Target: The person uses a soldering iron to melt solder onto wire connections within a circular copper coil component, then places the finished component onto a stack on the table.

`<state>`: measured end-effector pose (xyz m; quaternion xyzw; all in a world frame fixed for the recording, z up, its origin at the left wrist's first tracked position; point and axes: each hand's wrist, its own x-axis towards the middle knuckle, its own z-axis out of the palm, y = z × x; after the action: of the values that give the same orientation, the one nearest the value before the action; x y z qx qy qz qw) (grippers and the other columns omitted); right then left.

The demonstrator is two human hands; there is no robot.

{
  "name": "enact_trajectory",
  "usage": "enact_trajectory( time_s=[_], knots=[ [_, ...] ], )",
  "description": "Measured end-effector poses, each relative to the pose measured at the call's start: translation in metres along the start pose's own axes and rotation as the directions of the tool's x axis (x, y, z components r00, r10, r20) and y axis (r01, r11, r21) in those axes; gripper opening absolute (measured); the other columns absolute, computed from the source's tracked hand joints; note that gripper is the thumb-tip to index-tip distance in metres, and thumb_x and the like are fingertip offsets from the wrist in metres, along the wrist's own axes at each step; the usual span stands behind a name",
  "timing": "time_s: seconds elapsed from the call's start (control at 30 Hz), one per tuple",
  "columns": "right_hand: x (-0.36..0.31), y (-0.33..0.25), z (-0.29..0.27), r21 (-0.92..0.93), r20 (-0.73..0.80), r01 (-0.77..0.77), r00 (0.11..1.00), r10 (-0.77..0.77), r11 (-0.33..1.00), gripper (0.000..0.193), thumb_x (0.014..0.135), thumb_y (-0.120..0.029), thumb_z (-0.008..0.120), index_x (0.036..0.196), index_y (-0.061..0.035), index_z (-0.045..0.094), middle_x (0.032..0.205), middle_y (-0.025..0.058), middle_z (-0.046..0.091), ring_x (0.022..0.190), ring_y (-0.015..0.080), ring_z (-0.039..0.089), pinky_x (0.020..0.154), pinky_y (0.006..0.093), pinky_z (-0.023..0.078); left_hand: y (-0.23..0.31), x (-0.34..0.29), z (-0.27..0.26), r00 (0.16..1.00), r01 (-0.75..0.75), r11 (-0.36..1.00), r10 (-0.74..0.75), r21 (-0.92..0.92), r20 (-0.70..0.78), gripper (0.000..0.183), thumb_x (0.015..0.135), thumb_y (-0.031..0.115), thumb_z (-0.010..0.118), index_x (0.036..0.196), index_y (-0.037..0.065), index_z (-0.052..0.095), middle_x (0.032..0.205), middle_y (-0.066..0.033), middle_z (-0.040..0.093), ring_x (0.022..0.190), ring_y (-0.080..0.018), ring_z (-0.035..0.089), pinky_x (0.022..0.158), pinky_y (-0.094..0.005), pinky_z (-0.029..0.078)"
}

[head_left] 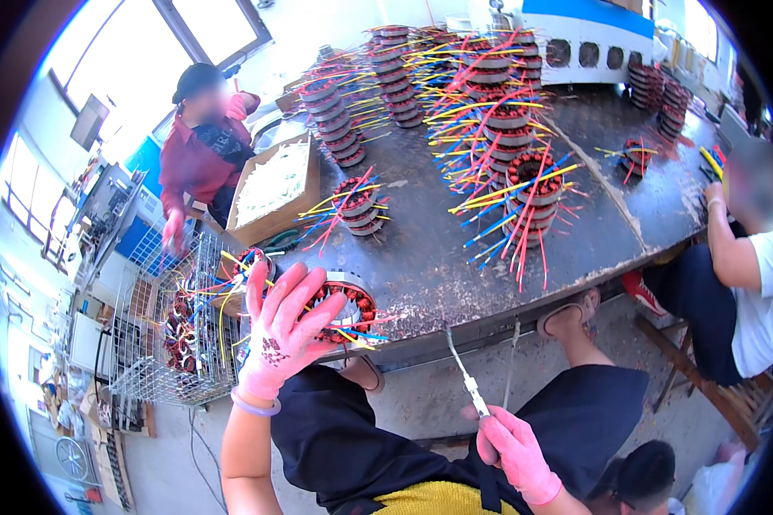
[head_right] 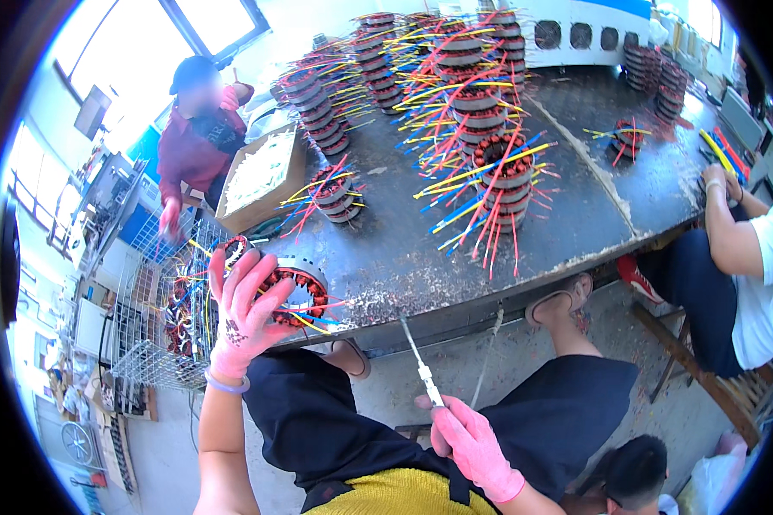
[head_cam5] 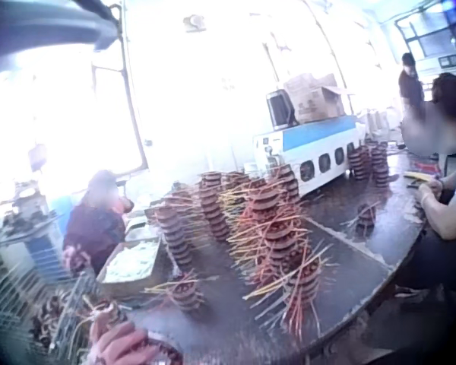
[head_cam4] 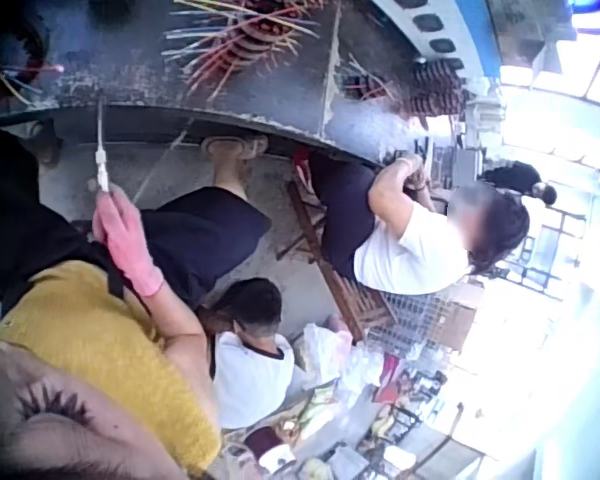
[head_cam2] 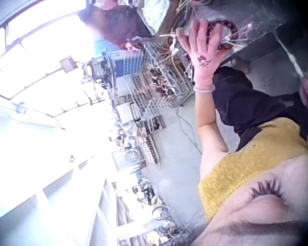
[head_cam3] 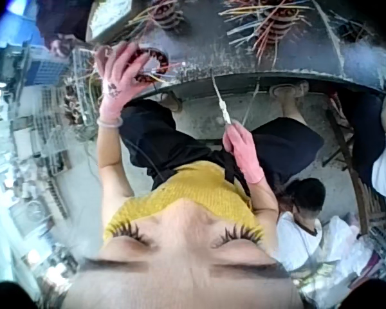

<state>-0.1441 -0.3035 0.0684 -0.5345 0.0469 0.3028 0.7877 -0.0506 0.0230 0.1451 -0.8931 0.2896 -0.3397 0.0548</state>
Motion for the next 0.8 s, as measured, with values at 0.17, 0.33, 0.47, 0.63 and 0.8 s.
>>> enact_trajectory(
  time_s=[0.17, 0.33, 0.47, 0.63, 0.8],
  knots=[
    [-0.008, -0.006, 0.004, 0.029, 0.11, -0.05, 0.993, 0.047, 0.998, 0.039, 0.104, -0.025, 0.046, 0.131, 0.0015, 0.055, 0.065, -0.0029, 0.048, 0.059, 0.0048, 0.04, 0.056, 0.0215, 0.032, 0.004, -0.001, -0.002, 1.0, -0.02, 0.999, 0.021, 0.051, -0.02, 0.068, 0.049, 0.03, 0.082, 0.115, 0.024, 0.066, 0.129, -0.0046, 0.06, 0.118, -0.028, 0.057, 0.109, -0.0615, 0.029],
    [-0.01, -0.003, 0.004, -0.009, 0.143, -0.03, 0.989, 0.031, 1.0, 0.041, 0.104, -0.028, 0.045, 0.131, 0.0018, 0.055, 0.066, -0.003, 0.047, 0.06, 0.0048, 0.039, 0.056, 0.0216, 0.031, 0.006, 0.002, -0.005, 0.998, -0.043, 0.996, 0.046, 0.078, -0.042, 0.066, 0.049, 0.03, 0.08, 0.114, 0.024, 0.066, 0.128, -0.005, 0.06, 0.116, -0.0276, 0.058, 0.109, -0.0606, 0.029],
    [-0.012, -0.007, 0.007, 0.017, 0.165, -0.042, 0.985, 0.039, 0.999, 0.041, 0.104, -0.028, 0.045, 0.131, 0.0017, 0.056, 0.066, -0.0031, 0.045, 0.06, 0.0048, 0.039, 0.056, 0.0219, 0.031, 0.009, 0.003, -0.008, 0.997, -0.067, 0.992, 0.069, 0.102, -0.016, 0.065, 0.051, 0.033, 0.082, 0.113, 0.024, 0.065, 0.129, -0.0058, 0.059, 0.118, -0.0289, 0.056, 0.11, -0.0612, 0.027],
    [-0.012, -0.006, 0.008, 0.011, 0.171, -0.035, 0.985, 0.033, 0.999, 0.041, 0.104, -0.028, 0.045, 0.13, 0.0011, 0.056, 0.066, -0.0035, 0.044, 0.06, 0.0049, 0.039, 0.056, 0.0222, 0.031, 0.008, 0.0, -0.009, 0.995, -0.102, 0.987, 0.1, 0.126, 0.021, 0.064, 0.054, 0.037, 0.086, 0.112, 0.023, 0.062, 0.131, -0.0073, 0.058, 0.122, -0.0316, 0.054, 0.112, -0.0631, 0.024],
    [-0.012, -0.007, 0.008, 0.008, 0.178, -0.017, 0.984, 0.015, 1.0, 0.04, 0.104, -0.028, 0.045, 0.13, 0.0004, 0.056, 0.066, -0.0033, 0.045, 0.059, 0.005, 0.039, 0.056, 0.0223, 0.031, 0.009, 0.002, -0.011, 0.994, -0.107, 0.985, 0.105, 0.132, 0.026, 0.065, 0.053, 0.036, 0.086, 0.112, 0.023, 0.063, 0.131, -0.0073, 0.058, 0.123, -0.0315, 0.053, 0.112, -0.0632, 0.024]
  ],
)
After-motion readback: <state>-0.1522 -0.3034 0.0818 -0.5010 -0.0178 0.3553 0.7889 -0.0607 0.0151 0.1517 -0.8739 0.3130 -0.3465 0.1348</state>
